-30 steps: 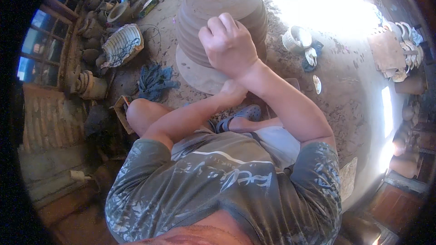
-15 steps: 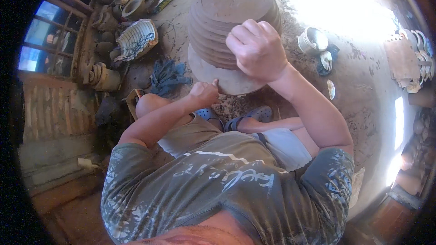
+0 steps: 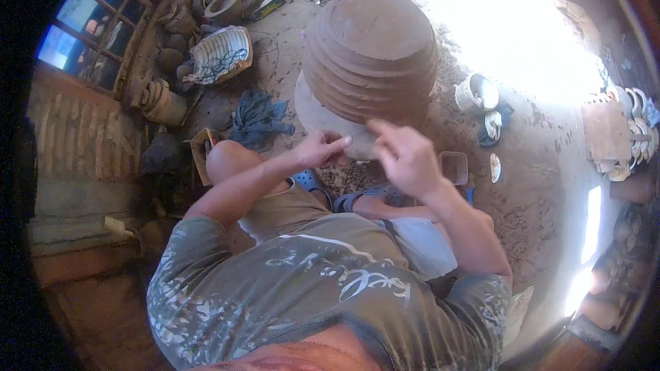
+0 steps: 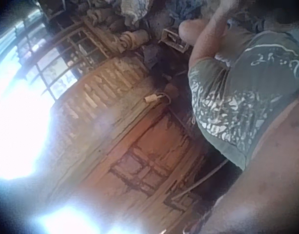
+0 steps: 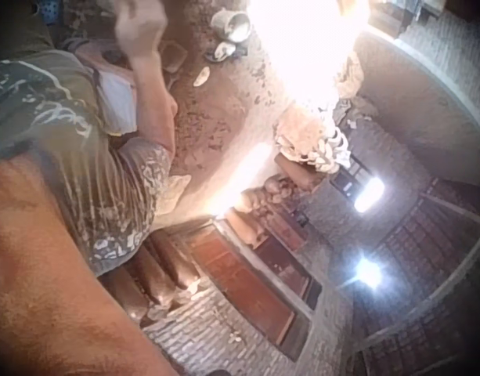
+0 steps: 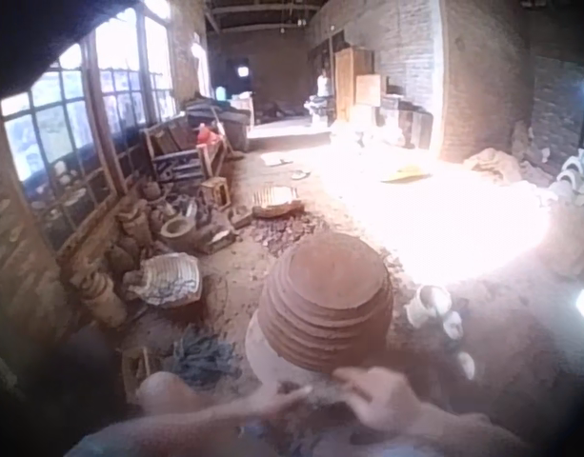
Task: The person shapes a large clay vessel by hand, repeatedly smoothing and refining the horizontal ridges on its exterior while sitting near the base.
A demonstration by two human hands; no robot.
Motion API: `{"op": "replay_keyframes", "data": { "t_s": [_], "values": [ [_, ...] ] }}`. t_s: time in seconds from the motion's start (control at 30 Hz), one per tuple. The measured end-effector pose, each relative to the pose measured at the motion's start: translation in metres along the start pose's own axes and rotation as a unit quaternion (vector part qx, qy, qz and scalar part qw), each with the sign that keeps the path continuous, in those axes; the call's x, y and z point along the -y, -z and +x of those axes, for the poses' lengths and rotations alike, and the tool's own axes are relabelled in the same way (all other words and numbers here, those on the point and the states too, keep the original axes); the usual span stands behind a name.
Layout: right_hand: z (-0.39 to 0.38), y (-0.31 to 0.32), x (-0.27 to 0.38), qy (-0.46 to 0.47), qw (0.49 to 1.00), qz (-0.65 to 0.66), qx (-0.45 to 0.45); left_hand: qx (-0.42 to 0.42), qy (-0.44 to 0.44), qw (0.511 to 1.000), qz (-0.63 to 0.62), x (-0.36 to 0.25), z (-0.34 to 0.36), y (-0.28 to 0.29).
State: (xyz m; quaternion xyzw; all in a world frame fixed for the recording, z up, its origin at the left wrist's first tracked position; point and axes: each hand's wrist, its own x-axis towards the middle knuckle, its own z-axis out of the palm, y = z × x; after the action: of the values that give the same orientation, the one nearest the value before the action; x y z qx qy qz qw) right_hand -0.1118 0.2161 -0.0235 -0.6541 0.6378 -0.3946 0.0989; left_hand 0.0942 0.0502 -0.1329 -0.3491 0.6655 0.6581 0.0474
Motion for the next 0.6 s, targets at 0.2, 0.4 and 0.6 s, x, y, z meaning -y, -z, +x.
{"op": "replay_keyframes", "data": {
  "t_s": [0.2, 0.4, 0.6],
  "values": [
    [-0.028, -0.025, -0.018, 0.115, 0.985, -0.073, 0.104, 0.115, -0.004, 0.912, -0.395, -0.031, -0.037, -0.046],
    [-0.037, -0.022, -0.005, -0.002, 0.995, 0.039, 0.093, 0.109, -0.087, 0.952, -0.273, -0.027, -0.031, -0.042],
    [-0.049, -0.032, -0.028, -0.010, 0.997, 0.034, 0.074, 0.081, -0.131, 0.964, -0.216, -0.020, -0.019, -0.042]
  ]
}}
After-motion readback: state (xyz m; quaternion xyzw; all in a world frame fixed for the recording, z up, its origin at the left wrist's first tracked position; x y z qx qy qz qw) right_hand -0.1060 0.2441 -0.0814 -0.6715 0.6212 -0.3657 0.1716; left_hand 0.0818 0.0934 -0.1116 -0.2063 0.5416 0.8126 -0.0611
